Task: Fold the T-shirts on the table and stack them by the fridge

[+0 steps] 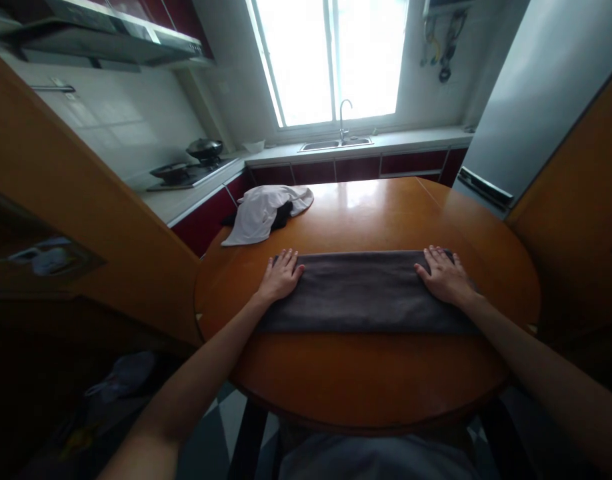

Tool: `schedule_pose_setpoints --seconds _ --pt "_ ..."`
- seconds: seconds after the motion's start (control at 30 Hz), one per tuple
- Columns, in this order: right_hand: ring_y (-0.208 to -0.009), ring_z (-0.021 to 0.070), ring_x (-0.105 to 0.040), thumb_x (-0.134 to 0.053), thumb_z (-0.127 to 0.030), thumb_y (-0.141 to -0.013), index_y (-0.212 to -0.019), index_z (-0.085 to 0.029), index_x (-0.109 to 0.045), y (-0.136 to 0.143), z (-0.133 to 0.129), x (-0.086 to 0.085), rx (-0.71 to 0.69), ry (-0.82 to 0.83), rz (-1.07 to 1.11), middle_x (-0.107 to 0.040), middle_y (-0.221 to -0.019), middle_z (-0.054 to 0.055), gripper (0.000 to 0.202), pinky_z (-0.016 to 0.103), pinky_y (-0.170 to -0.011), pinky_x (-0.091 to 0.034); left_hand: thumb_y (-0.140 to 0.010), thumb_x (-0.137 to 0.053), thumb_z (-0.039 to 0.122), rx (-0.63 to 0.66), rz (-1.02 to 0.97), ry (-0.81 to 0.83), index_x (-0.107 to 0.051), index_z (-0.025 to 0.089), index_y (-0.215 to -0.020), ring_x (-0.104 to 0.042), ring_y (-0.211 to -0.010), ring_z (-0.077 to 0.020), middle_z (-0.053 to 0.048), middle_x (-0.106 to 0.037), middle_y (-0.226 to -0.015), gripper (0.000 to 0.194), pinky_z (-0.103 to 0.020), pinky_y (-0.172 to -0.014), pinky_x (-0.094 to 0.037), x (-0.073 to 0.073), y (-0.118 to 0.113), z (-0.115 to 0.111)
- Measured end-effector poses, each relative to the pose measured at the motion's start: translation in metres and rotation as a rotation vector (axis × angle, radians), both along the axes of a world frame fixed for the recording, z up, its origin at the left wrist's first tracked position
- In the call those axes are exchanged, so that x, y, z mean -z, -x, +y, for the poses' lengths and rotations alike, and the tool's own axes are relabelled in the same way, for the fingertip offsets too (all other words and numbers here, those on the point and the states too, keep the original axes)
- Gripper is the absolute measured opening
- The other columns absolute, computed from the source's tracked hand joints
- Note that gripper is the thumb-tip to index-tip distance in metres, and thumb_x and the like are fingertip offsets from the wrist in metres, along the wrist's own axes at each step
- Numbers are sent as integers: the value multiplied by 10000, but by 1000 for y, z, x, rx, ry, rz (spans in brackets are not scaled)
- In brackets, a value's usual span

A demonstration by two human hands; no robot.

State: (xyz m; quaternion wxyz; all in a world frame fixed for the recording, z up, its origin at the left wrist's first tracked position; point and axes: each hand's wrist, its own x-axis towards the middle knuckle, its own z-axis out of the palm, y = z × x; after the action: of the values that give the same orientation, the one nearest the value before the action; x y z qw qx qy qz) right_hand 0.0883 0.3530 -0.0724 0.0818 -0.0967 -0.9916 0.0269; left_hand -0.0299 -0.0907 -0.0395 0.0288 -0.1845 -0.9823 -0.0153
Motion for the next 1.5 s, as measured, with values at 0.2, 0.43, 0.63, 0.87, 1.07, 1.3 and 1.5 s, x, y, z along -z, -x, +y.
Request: schedule_pose_setpoints --seconds 0.2,0.43,0.63,0.87,1.07,1.3,1.5 --pt "-1533 292 -224 -276 -473 -1022 -1557 -47 -356 -6 -8 -16 -30 6 97 -301 -1640 179 688 554 -1239 -119 -1038 -220 593 -7 28 3 -314 194 -1594 -167 -1556 -293 -93 -263 -1666 690 -604 -1233 -122 -18 -11 17" --pt "-1551 268 -174 -308 -281 -995 -1610 -100 -266 -35 -111 -52 -358 36 207 -251 -1668 104 643 496 -1258 -99 -1064 -223 486 417 81 -51 -266 202 -1610 -135 -1565 -228 -59 -217 -1683 616 -492 -1255 -153 -29 -75 102" --pt "-1542 258 -214 -354 -386 -990 -1574 -59 -338 -43 -142 -20 -381 126 -19 -259 -1653 148 670 469 -1248 -177 -1062 -262 418 460 -5 -35 -312 176 -1594 -154 -1561 -240 -85 -219 -1679 586 -471 -1255 -163 6 -92 123" --pt "-1541 265 -217 -370 -422 -988 -1564 -76 -373 -40 -136 -17 -377 158 -20 -258 -1650 151 671 487 -1248 -175 -1064 -249 489 459 -1 -87 -292 210 -1603 -131 -1566 -233 -71 -197 -1685 608 -498 -1254 -158 -4 -82 120" --pt "-1543 255 -214 -382 -420 -983 -1563 -63 -368 -41 -138 -16 -369 176 -29 -247 -1653 153 681 481 -1252 -158 -1033 -254 604 333 -48 -42 -292 184 -1602 -106 -1569 -262 -102 -164 -1689 708 -543 -1250 -131 -3 -55 116" --pt "-1553 266 -169 -374 -391 -990 -1576 -62 -331 -20 -137 -32 -325 205 -56 -216 -1666 159 674 491 -1241 -180 -1028 -240 620 333 -37 -25 -294 190 -1602 -126 -1566 -261 -107 -174 -1685 720 -544 -1249 -119 6 -53 115" --pt "-1560 287 -122 -337 -412 -1026 -1596 -70 -271 25 -138 -35 -273 174 -21 -151 -1679 171 667 551 -1233 -125 -1024 -280 618 343 -169 66 -251 183 -1612 -102 -1562 -307 -140 -130 -1680 732 -628 -1217 -113 -11 -45 117"
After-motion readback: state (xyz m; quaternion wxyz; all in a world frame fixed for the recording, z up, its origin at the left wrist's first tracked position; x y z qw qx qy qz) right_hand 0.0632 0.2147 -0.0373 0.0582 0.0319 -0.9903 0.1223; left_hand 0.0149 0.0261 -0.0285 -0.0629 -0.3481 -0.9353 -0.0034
